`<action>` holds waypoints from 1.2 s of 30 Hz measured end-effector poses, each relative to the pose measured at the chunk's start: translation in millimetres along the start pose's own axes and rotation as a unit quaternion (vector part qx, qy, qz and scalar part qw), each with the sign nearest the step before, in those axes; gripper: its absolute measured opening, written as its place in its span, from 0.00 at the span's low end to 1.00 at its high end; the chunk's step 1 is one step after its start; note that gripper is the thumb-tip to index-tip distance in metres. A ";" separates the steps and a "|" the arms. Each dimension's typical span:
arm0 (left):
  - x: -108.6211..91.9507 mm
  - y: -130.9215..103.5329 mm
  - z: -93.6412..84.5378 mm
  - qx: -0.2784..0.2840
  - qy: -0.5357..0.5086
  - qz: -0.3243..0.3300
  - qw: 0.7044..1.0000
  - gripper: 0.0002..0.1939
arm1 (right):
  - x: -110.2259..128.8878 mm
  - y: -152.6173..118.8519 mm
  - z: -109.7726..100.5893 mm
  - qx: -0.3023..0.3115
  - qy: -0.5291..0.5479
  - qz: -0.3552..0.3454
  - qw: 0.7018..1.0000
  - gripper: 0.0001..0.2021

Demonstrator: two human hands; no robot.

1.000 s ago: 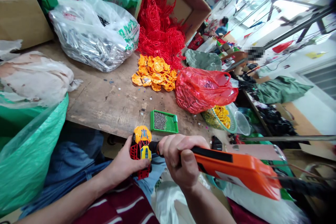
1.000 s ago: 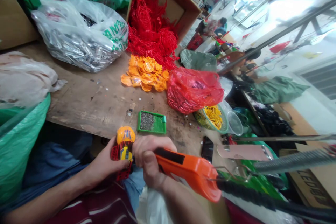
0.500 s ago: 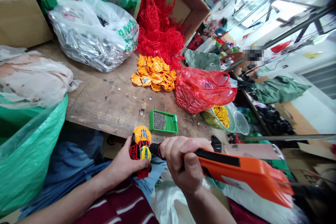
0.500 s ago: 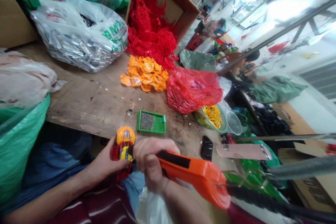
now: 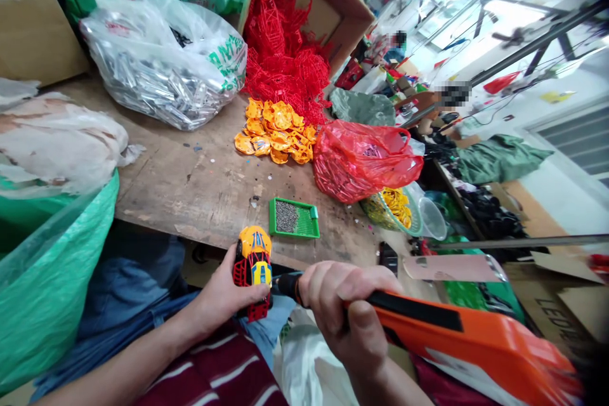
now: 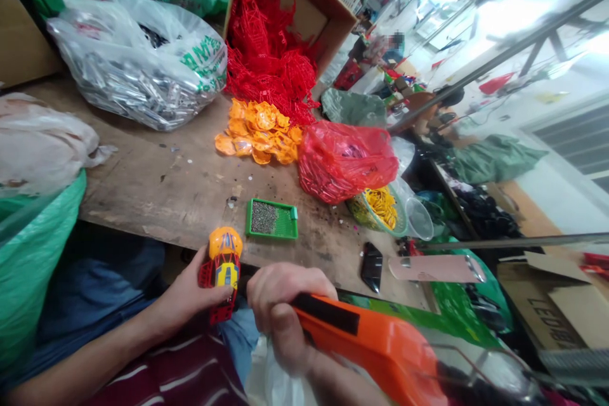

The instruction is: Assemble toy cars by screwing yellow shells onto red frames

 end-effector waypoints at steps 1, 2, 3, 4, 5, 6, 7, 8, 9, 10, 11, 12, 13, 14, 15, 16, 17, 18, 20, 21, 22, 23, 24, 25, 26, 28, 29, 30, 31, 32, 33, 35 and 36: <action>-0.2 -0.1 0.3 0.001 -0.003 0.000 1.000 0.37 | -0.5 -1.3 -0.3 -0.003 -0.001 0.000 1.000 0.03; -0.4 -0.3 0.6 0.002 -0.006 0.000 1.000 0.37 | -1.0 -2.1 -0.4 -0.006 0.000 -0.001 1.000 0.02; -0.5 -0.6 1.0 0.004 -0.008 0.001 1.000 0.37 | -1.3 -2.6 -0.3 -0.007 0.001 -0.001 1.000 0.02; -0.6 -0.9 1.3 0.006 -0.009 0.002 1.000 0.37 | -1.4 -2.6 0.1 -0.007 0.003 -0.003 1.000 0.02; -0.6 -1.2 1.5 0.006 -0.010 0.003 1.000 0.37 | -1.3 -2.4 0.6 -0.006 0.005 -0.004 1.000 0.02; -0.5 -1.5 1.6 0.006 -0.011 0.004 1.000 0.36 | -1.0 -2.0 1.2 -0.004 0.007 -0.006 1.000 0.02; -0.4 -1.6 1.6 0.006 -0.011 0.005 1.000 0.36 | -0.5 -1.5 1.8 -0.003 0.008 -0.006 1.000 0.02; -0.1 -1.6 1.6 0.006 -0.012 0.006 1.000 0.35 | 0.0 -1.1 2.2 -0.002 0.009 -0.006 1.000 0.03; 0.1 -1.5 1.5 0.007 -0.014 0.008 1.000 0.35 | 0.5 -0.7 2.6 -0.001 0.011 -0.005 1.000 0.03; 0.4 -1.4 1.3 0.006 -0.014 0.008 1.000 0.34 | 0.8 -0.4 2.8 -0.001 0.012 -0.003 1.000 0.03; 0.7 -1.3 1.1 0.005 -0.013 0.009 1.000 0.34 | 1.1 -0.3 2.8 -0.001 0.013 -0.002 1.000 0.03; 1.0 -1.3 0.7 0.003 -0.011 0.008 1.000 0.35 | 1.3 -0.2 2.8 -0.001 0.014 -0.002 1.000 0.03; 1.2 -1.2 0.4 0.001 -0.009 0.007 1.000 0.35 | 1.4 -0.3 2.8 -0.001 0.015 -0.002 1.000 0.02; 1.3 -1.2 0.2 -0.001 -0.007 0.006 1.000 0.35 | 1.6 -0.4 2.6 -0.002 0.015 -0.002 1.000 0.03; 1.5 -1.3 0.2 -0.001 -0.006 0.004 1.000 0.35 | 1.7 -0.6 2.5 -0.002 0.015 -0.003 1.000 0.03; 1.5 -1.3 0.2 0.000 -0.006 0.004 1.000 0.35 | 2.0 -0.7 2.5 -0.002 0.014 -0.004 1.000 0.03; 1.2 -1.5 0.5 0.002 -0.009 0.004 1.000 0.35 | 2.2 -0.8 2.5 -0.002 0.014 -0.004 1.000 0.03; 0.9 -1.7 0.7 0.003 -0.011 0.006 1.000 0.35 | 2.2 -0.8 2.7 -0.001 0.013 -0.002 1.000 0.03; 0.1 -2.2 1.1 0.003 -0.014 0.007 1.000 0.35 | 2.5 -0.4 3.3 -0.002 0.013 -0.001 1.000 0.03; -0.2 -2.3 1.3 0.002 -0.015 0.006 1.000 0.35 | 2.6 -0.1 3.7 -0.003 0.013 -0.001 1.000 0.03; -0.4 -2.5 1.4 0.001 -0.013 0.004 1.000 0.35 | 2.7 0.3 4.1 -0.004 0.014 -0.001 1.000 0.03; -0.6 -2.5 1.5 0.000 -0.011 0.001 1.000 0.35 | 2.7 0.7 4.6 -0.004 0.013 -0.002 1.000 0.03; -0.7 -2.4 1.5 -0.001 -0.008 -0.001 1.000 0.34 | 2.8 1.0 5.0 -0.005 0.013 -0.002 1.000 0.03; -0.9 -2.3 1.4 -0.002 -0.004 -0.003 1.000 0.34 | 2.7 1.2 5.4 -0.006 0.012 -0.001 1.000 0.03; -1.2 -2.2 1.4 -0.003 -0.001 -0.004 1.000 0.34 | 2.6 1.2 5.7 -0.006 0.011 0.000 1.000 0.03; -2.4 -2.2 1.5 -0.003 0.001 -0.002 1.000 0.34 | 2.6 0.9 6.0 -0.004 0.010 0.002 1.000 0.03; -3.2 -2.3 1.7 -0.002 0.001 -0.002 1.000 0.34 | 2.8 0.9 5.9 -0.004 0.009 0.004 1.000 0.03; -4.0 -2.4 2.0 -0.001 0.002 -0.003 1.000 0.34 | 3.0 1.0 5.8 -0.004 0.009 0.007 1.000 0.03; -4.9 -2.7 2.3 0.000 0.003 -0.004 1.000 0.34 | 3.5 1.4 5.9 -0.004 0.009 0.008 1.000 0.03; -5.6 -3.0 2.6 0.001 0.004 -0.006 1.000 0.34 | 4.1 2.2 6.1 -0.003 0.009 0.010 1.000 0.04; -6.2 -3.2 2.9 0.001 0.006 -0.009 1.000 0.33 | 4.9 3.3 6.5 -0.004 0.009 0.010 1.000 0.04; -6.6 -3.5 3.2 0.003 0.006 -0.011 1.000 0.32 | 6.5 6.0 8.3 -0.005 0.012 0.009 1.000 0.05; -6.6 -3.5 3.2 0.005 0.004 -0.007 1.000 0.32 | 7.1 7.3 9.5 -0.006 0.014 0.008 1.000 0.05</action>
Point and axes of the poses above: each hand's wrist, its own y-axis towards the middle knuckle, its own z-axis out of the palm, x = y × z, the point moved 4 cm from there along y, towards the middle knuckle, and after that the axes turned 13 degrees about x, right-handed, at the moved point
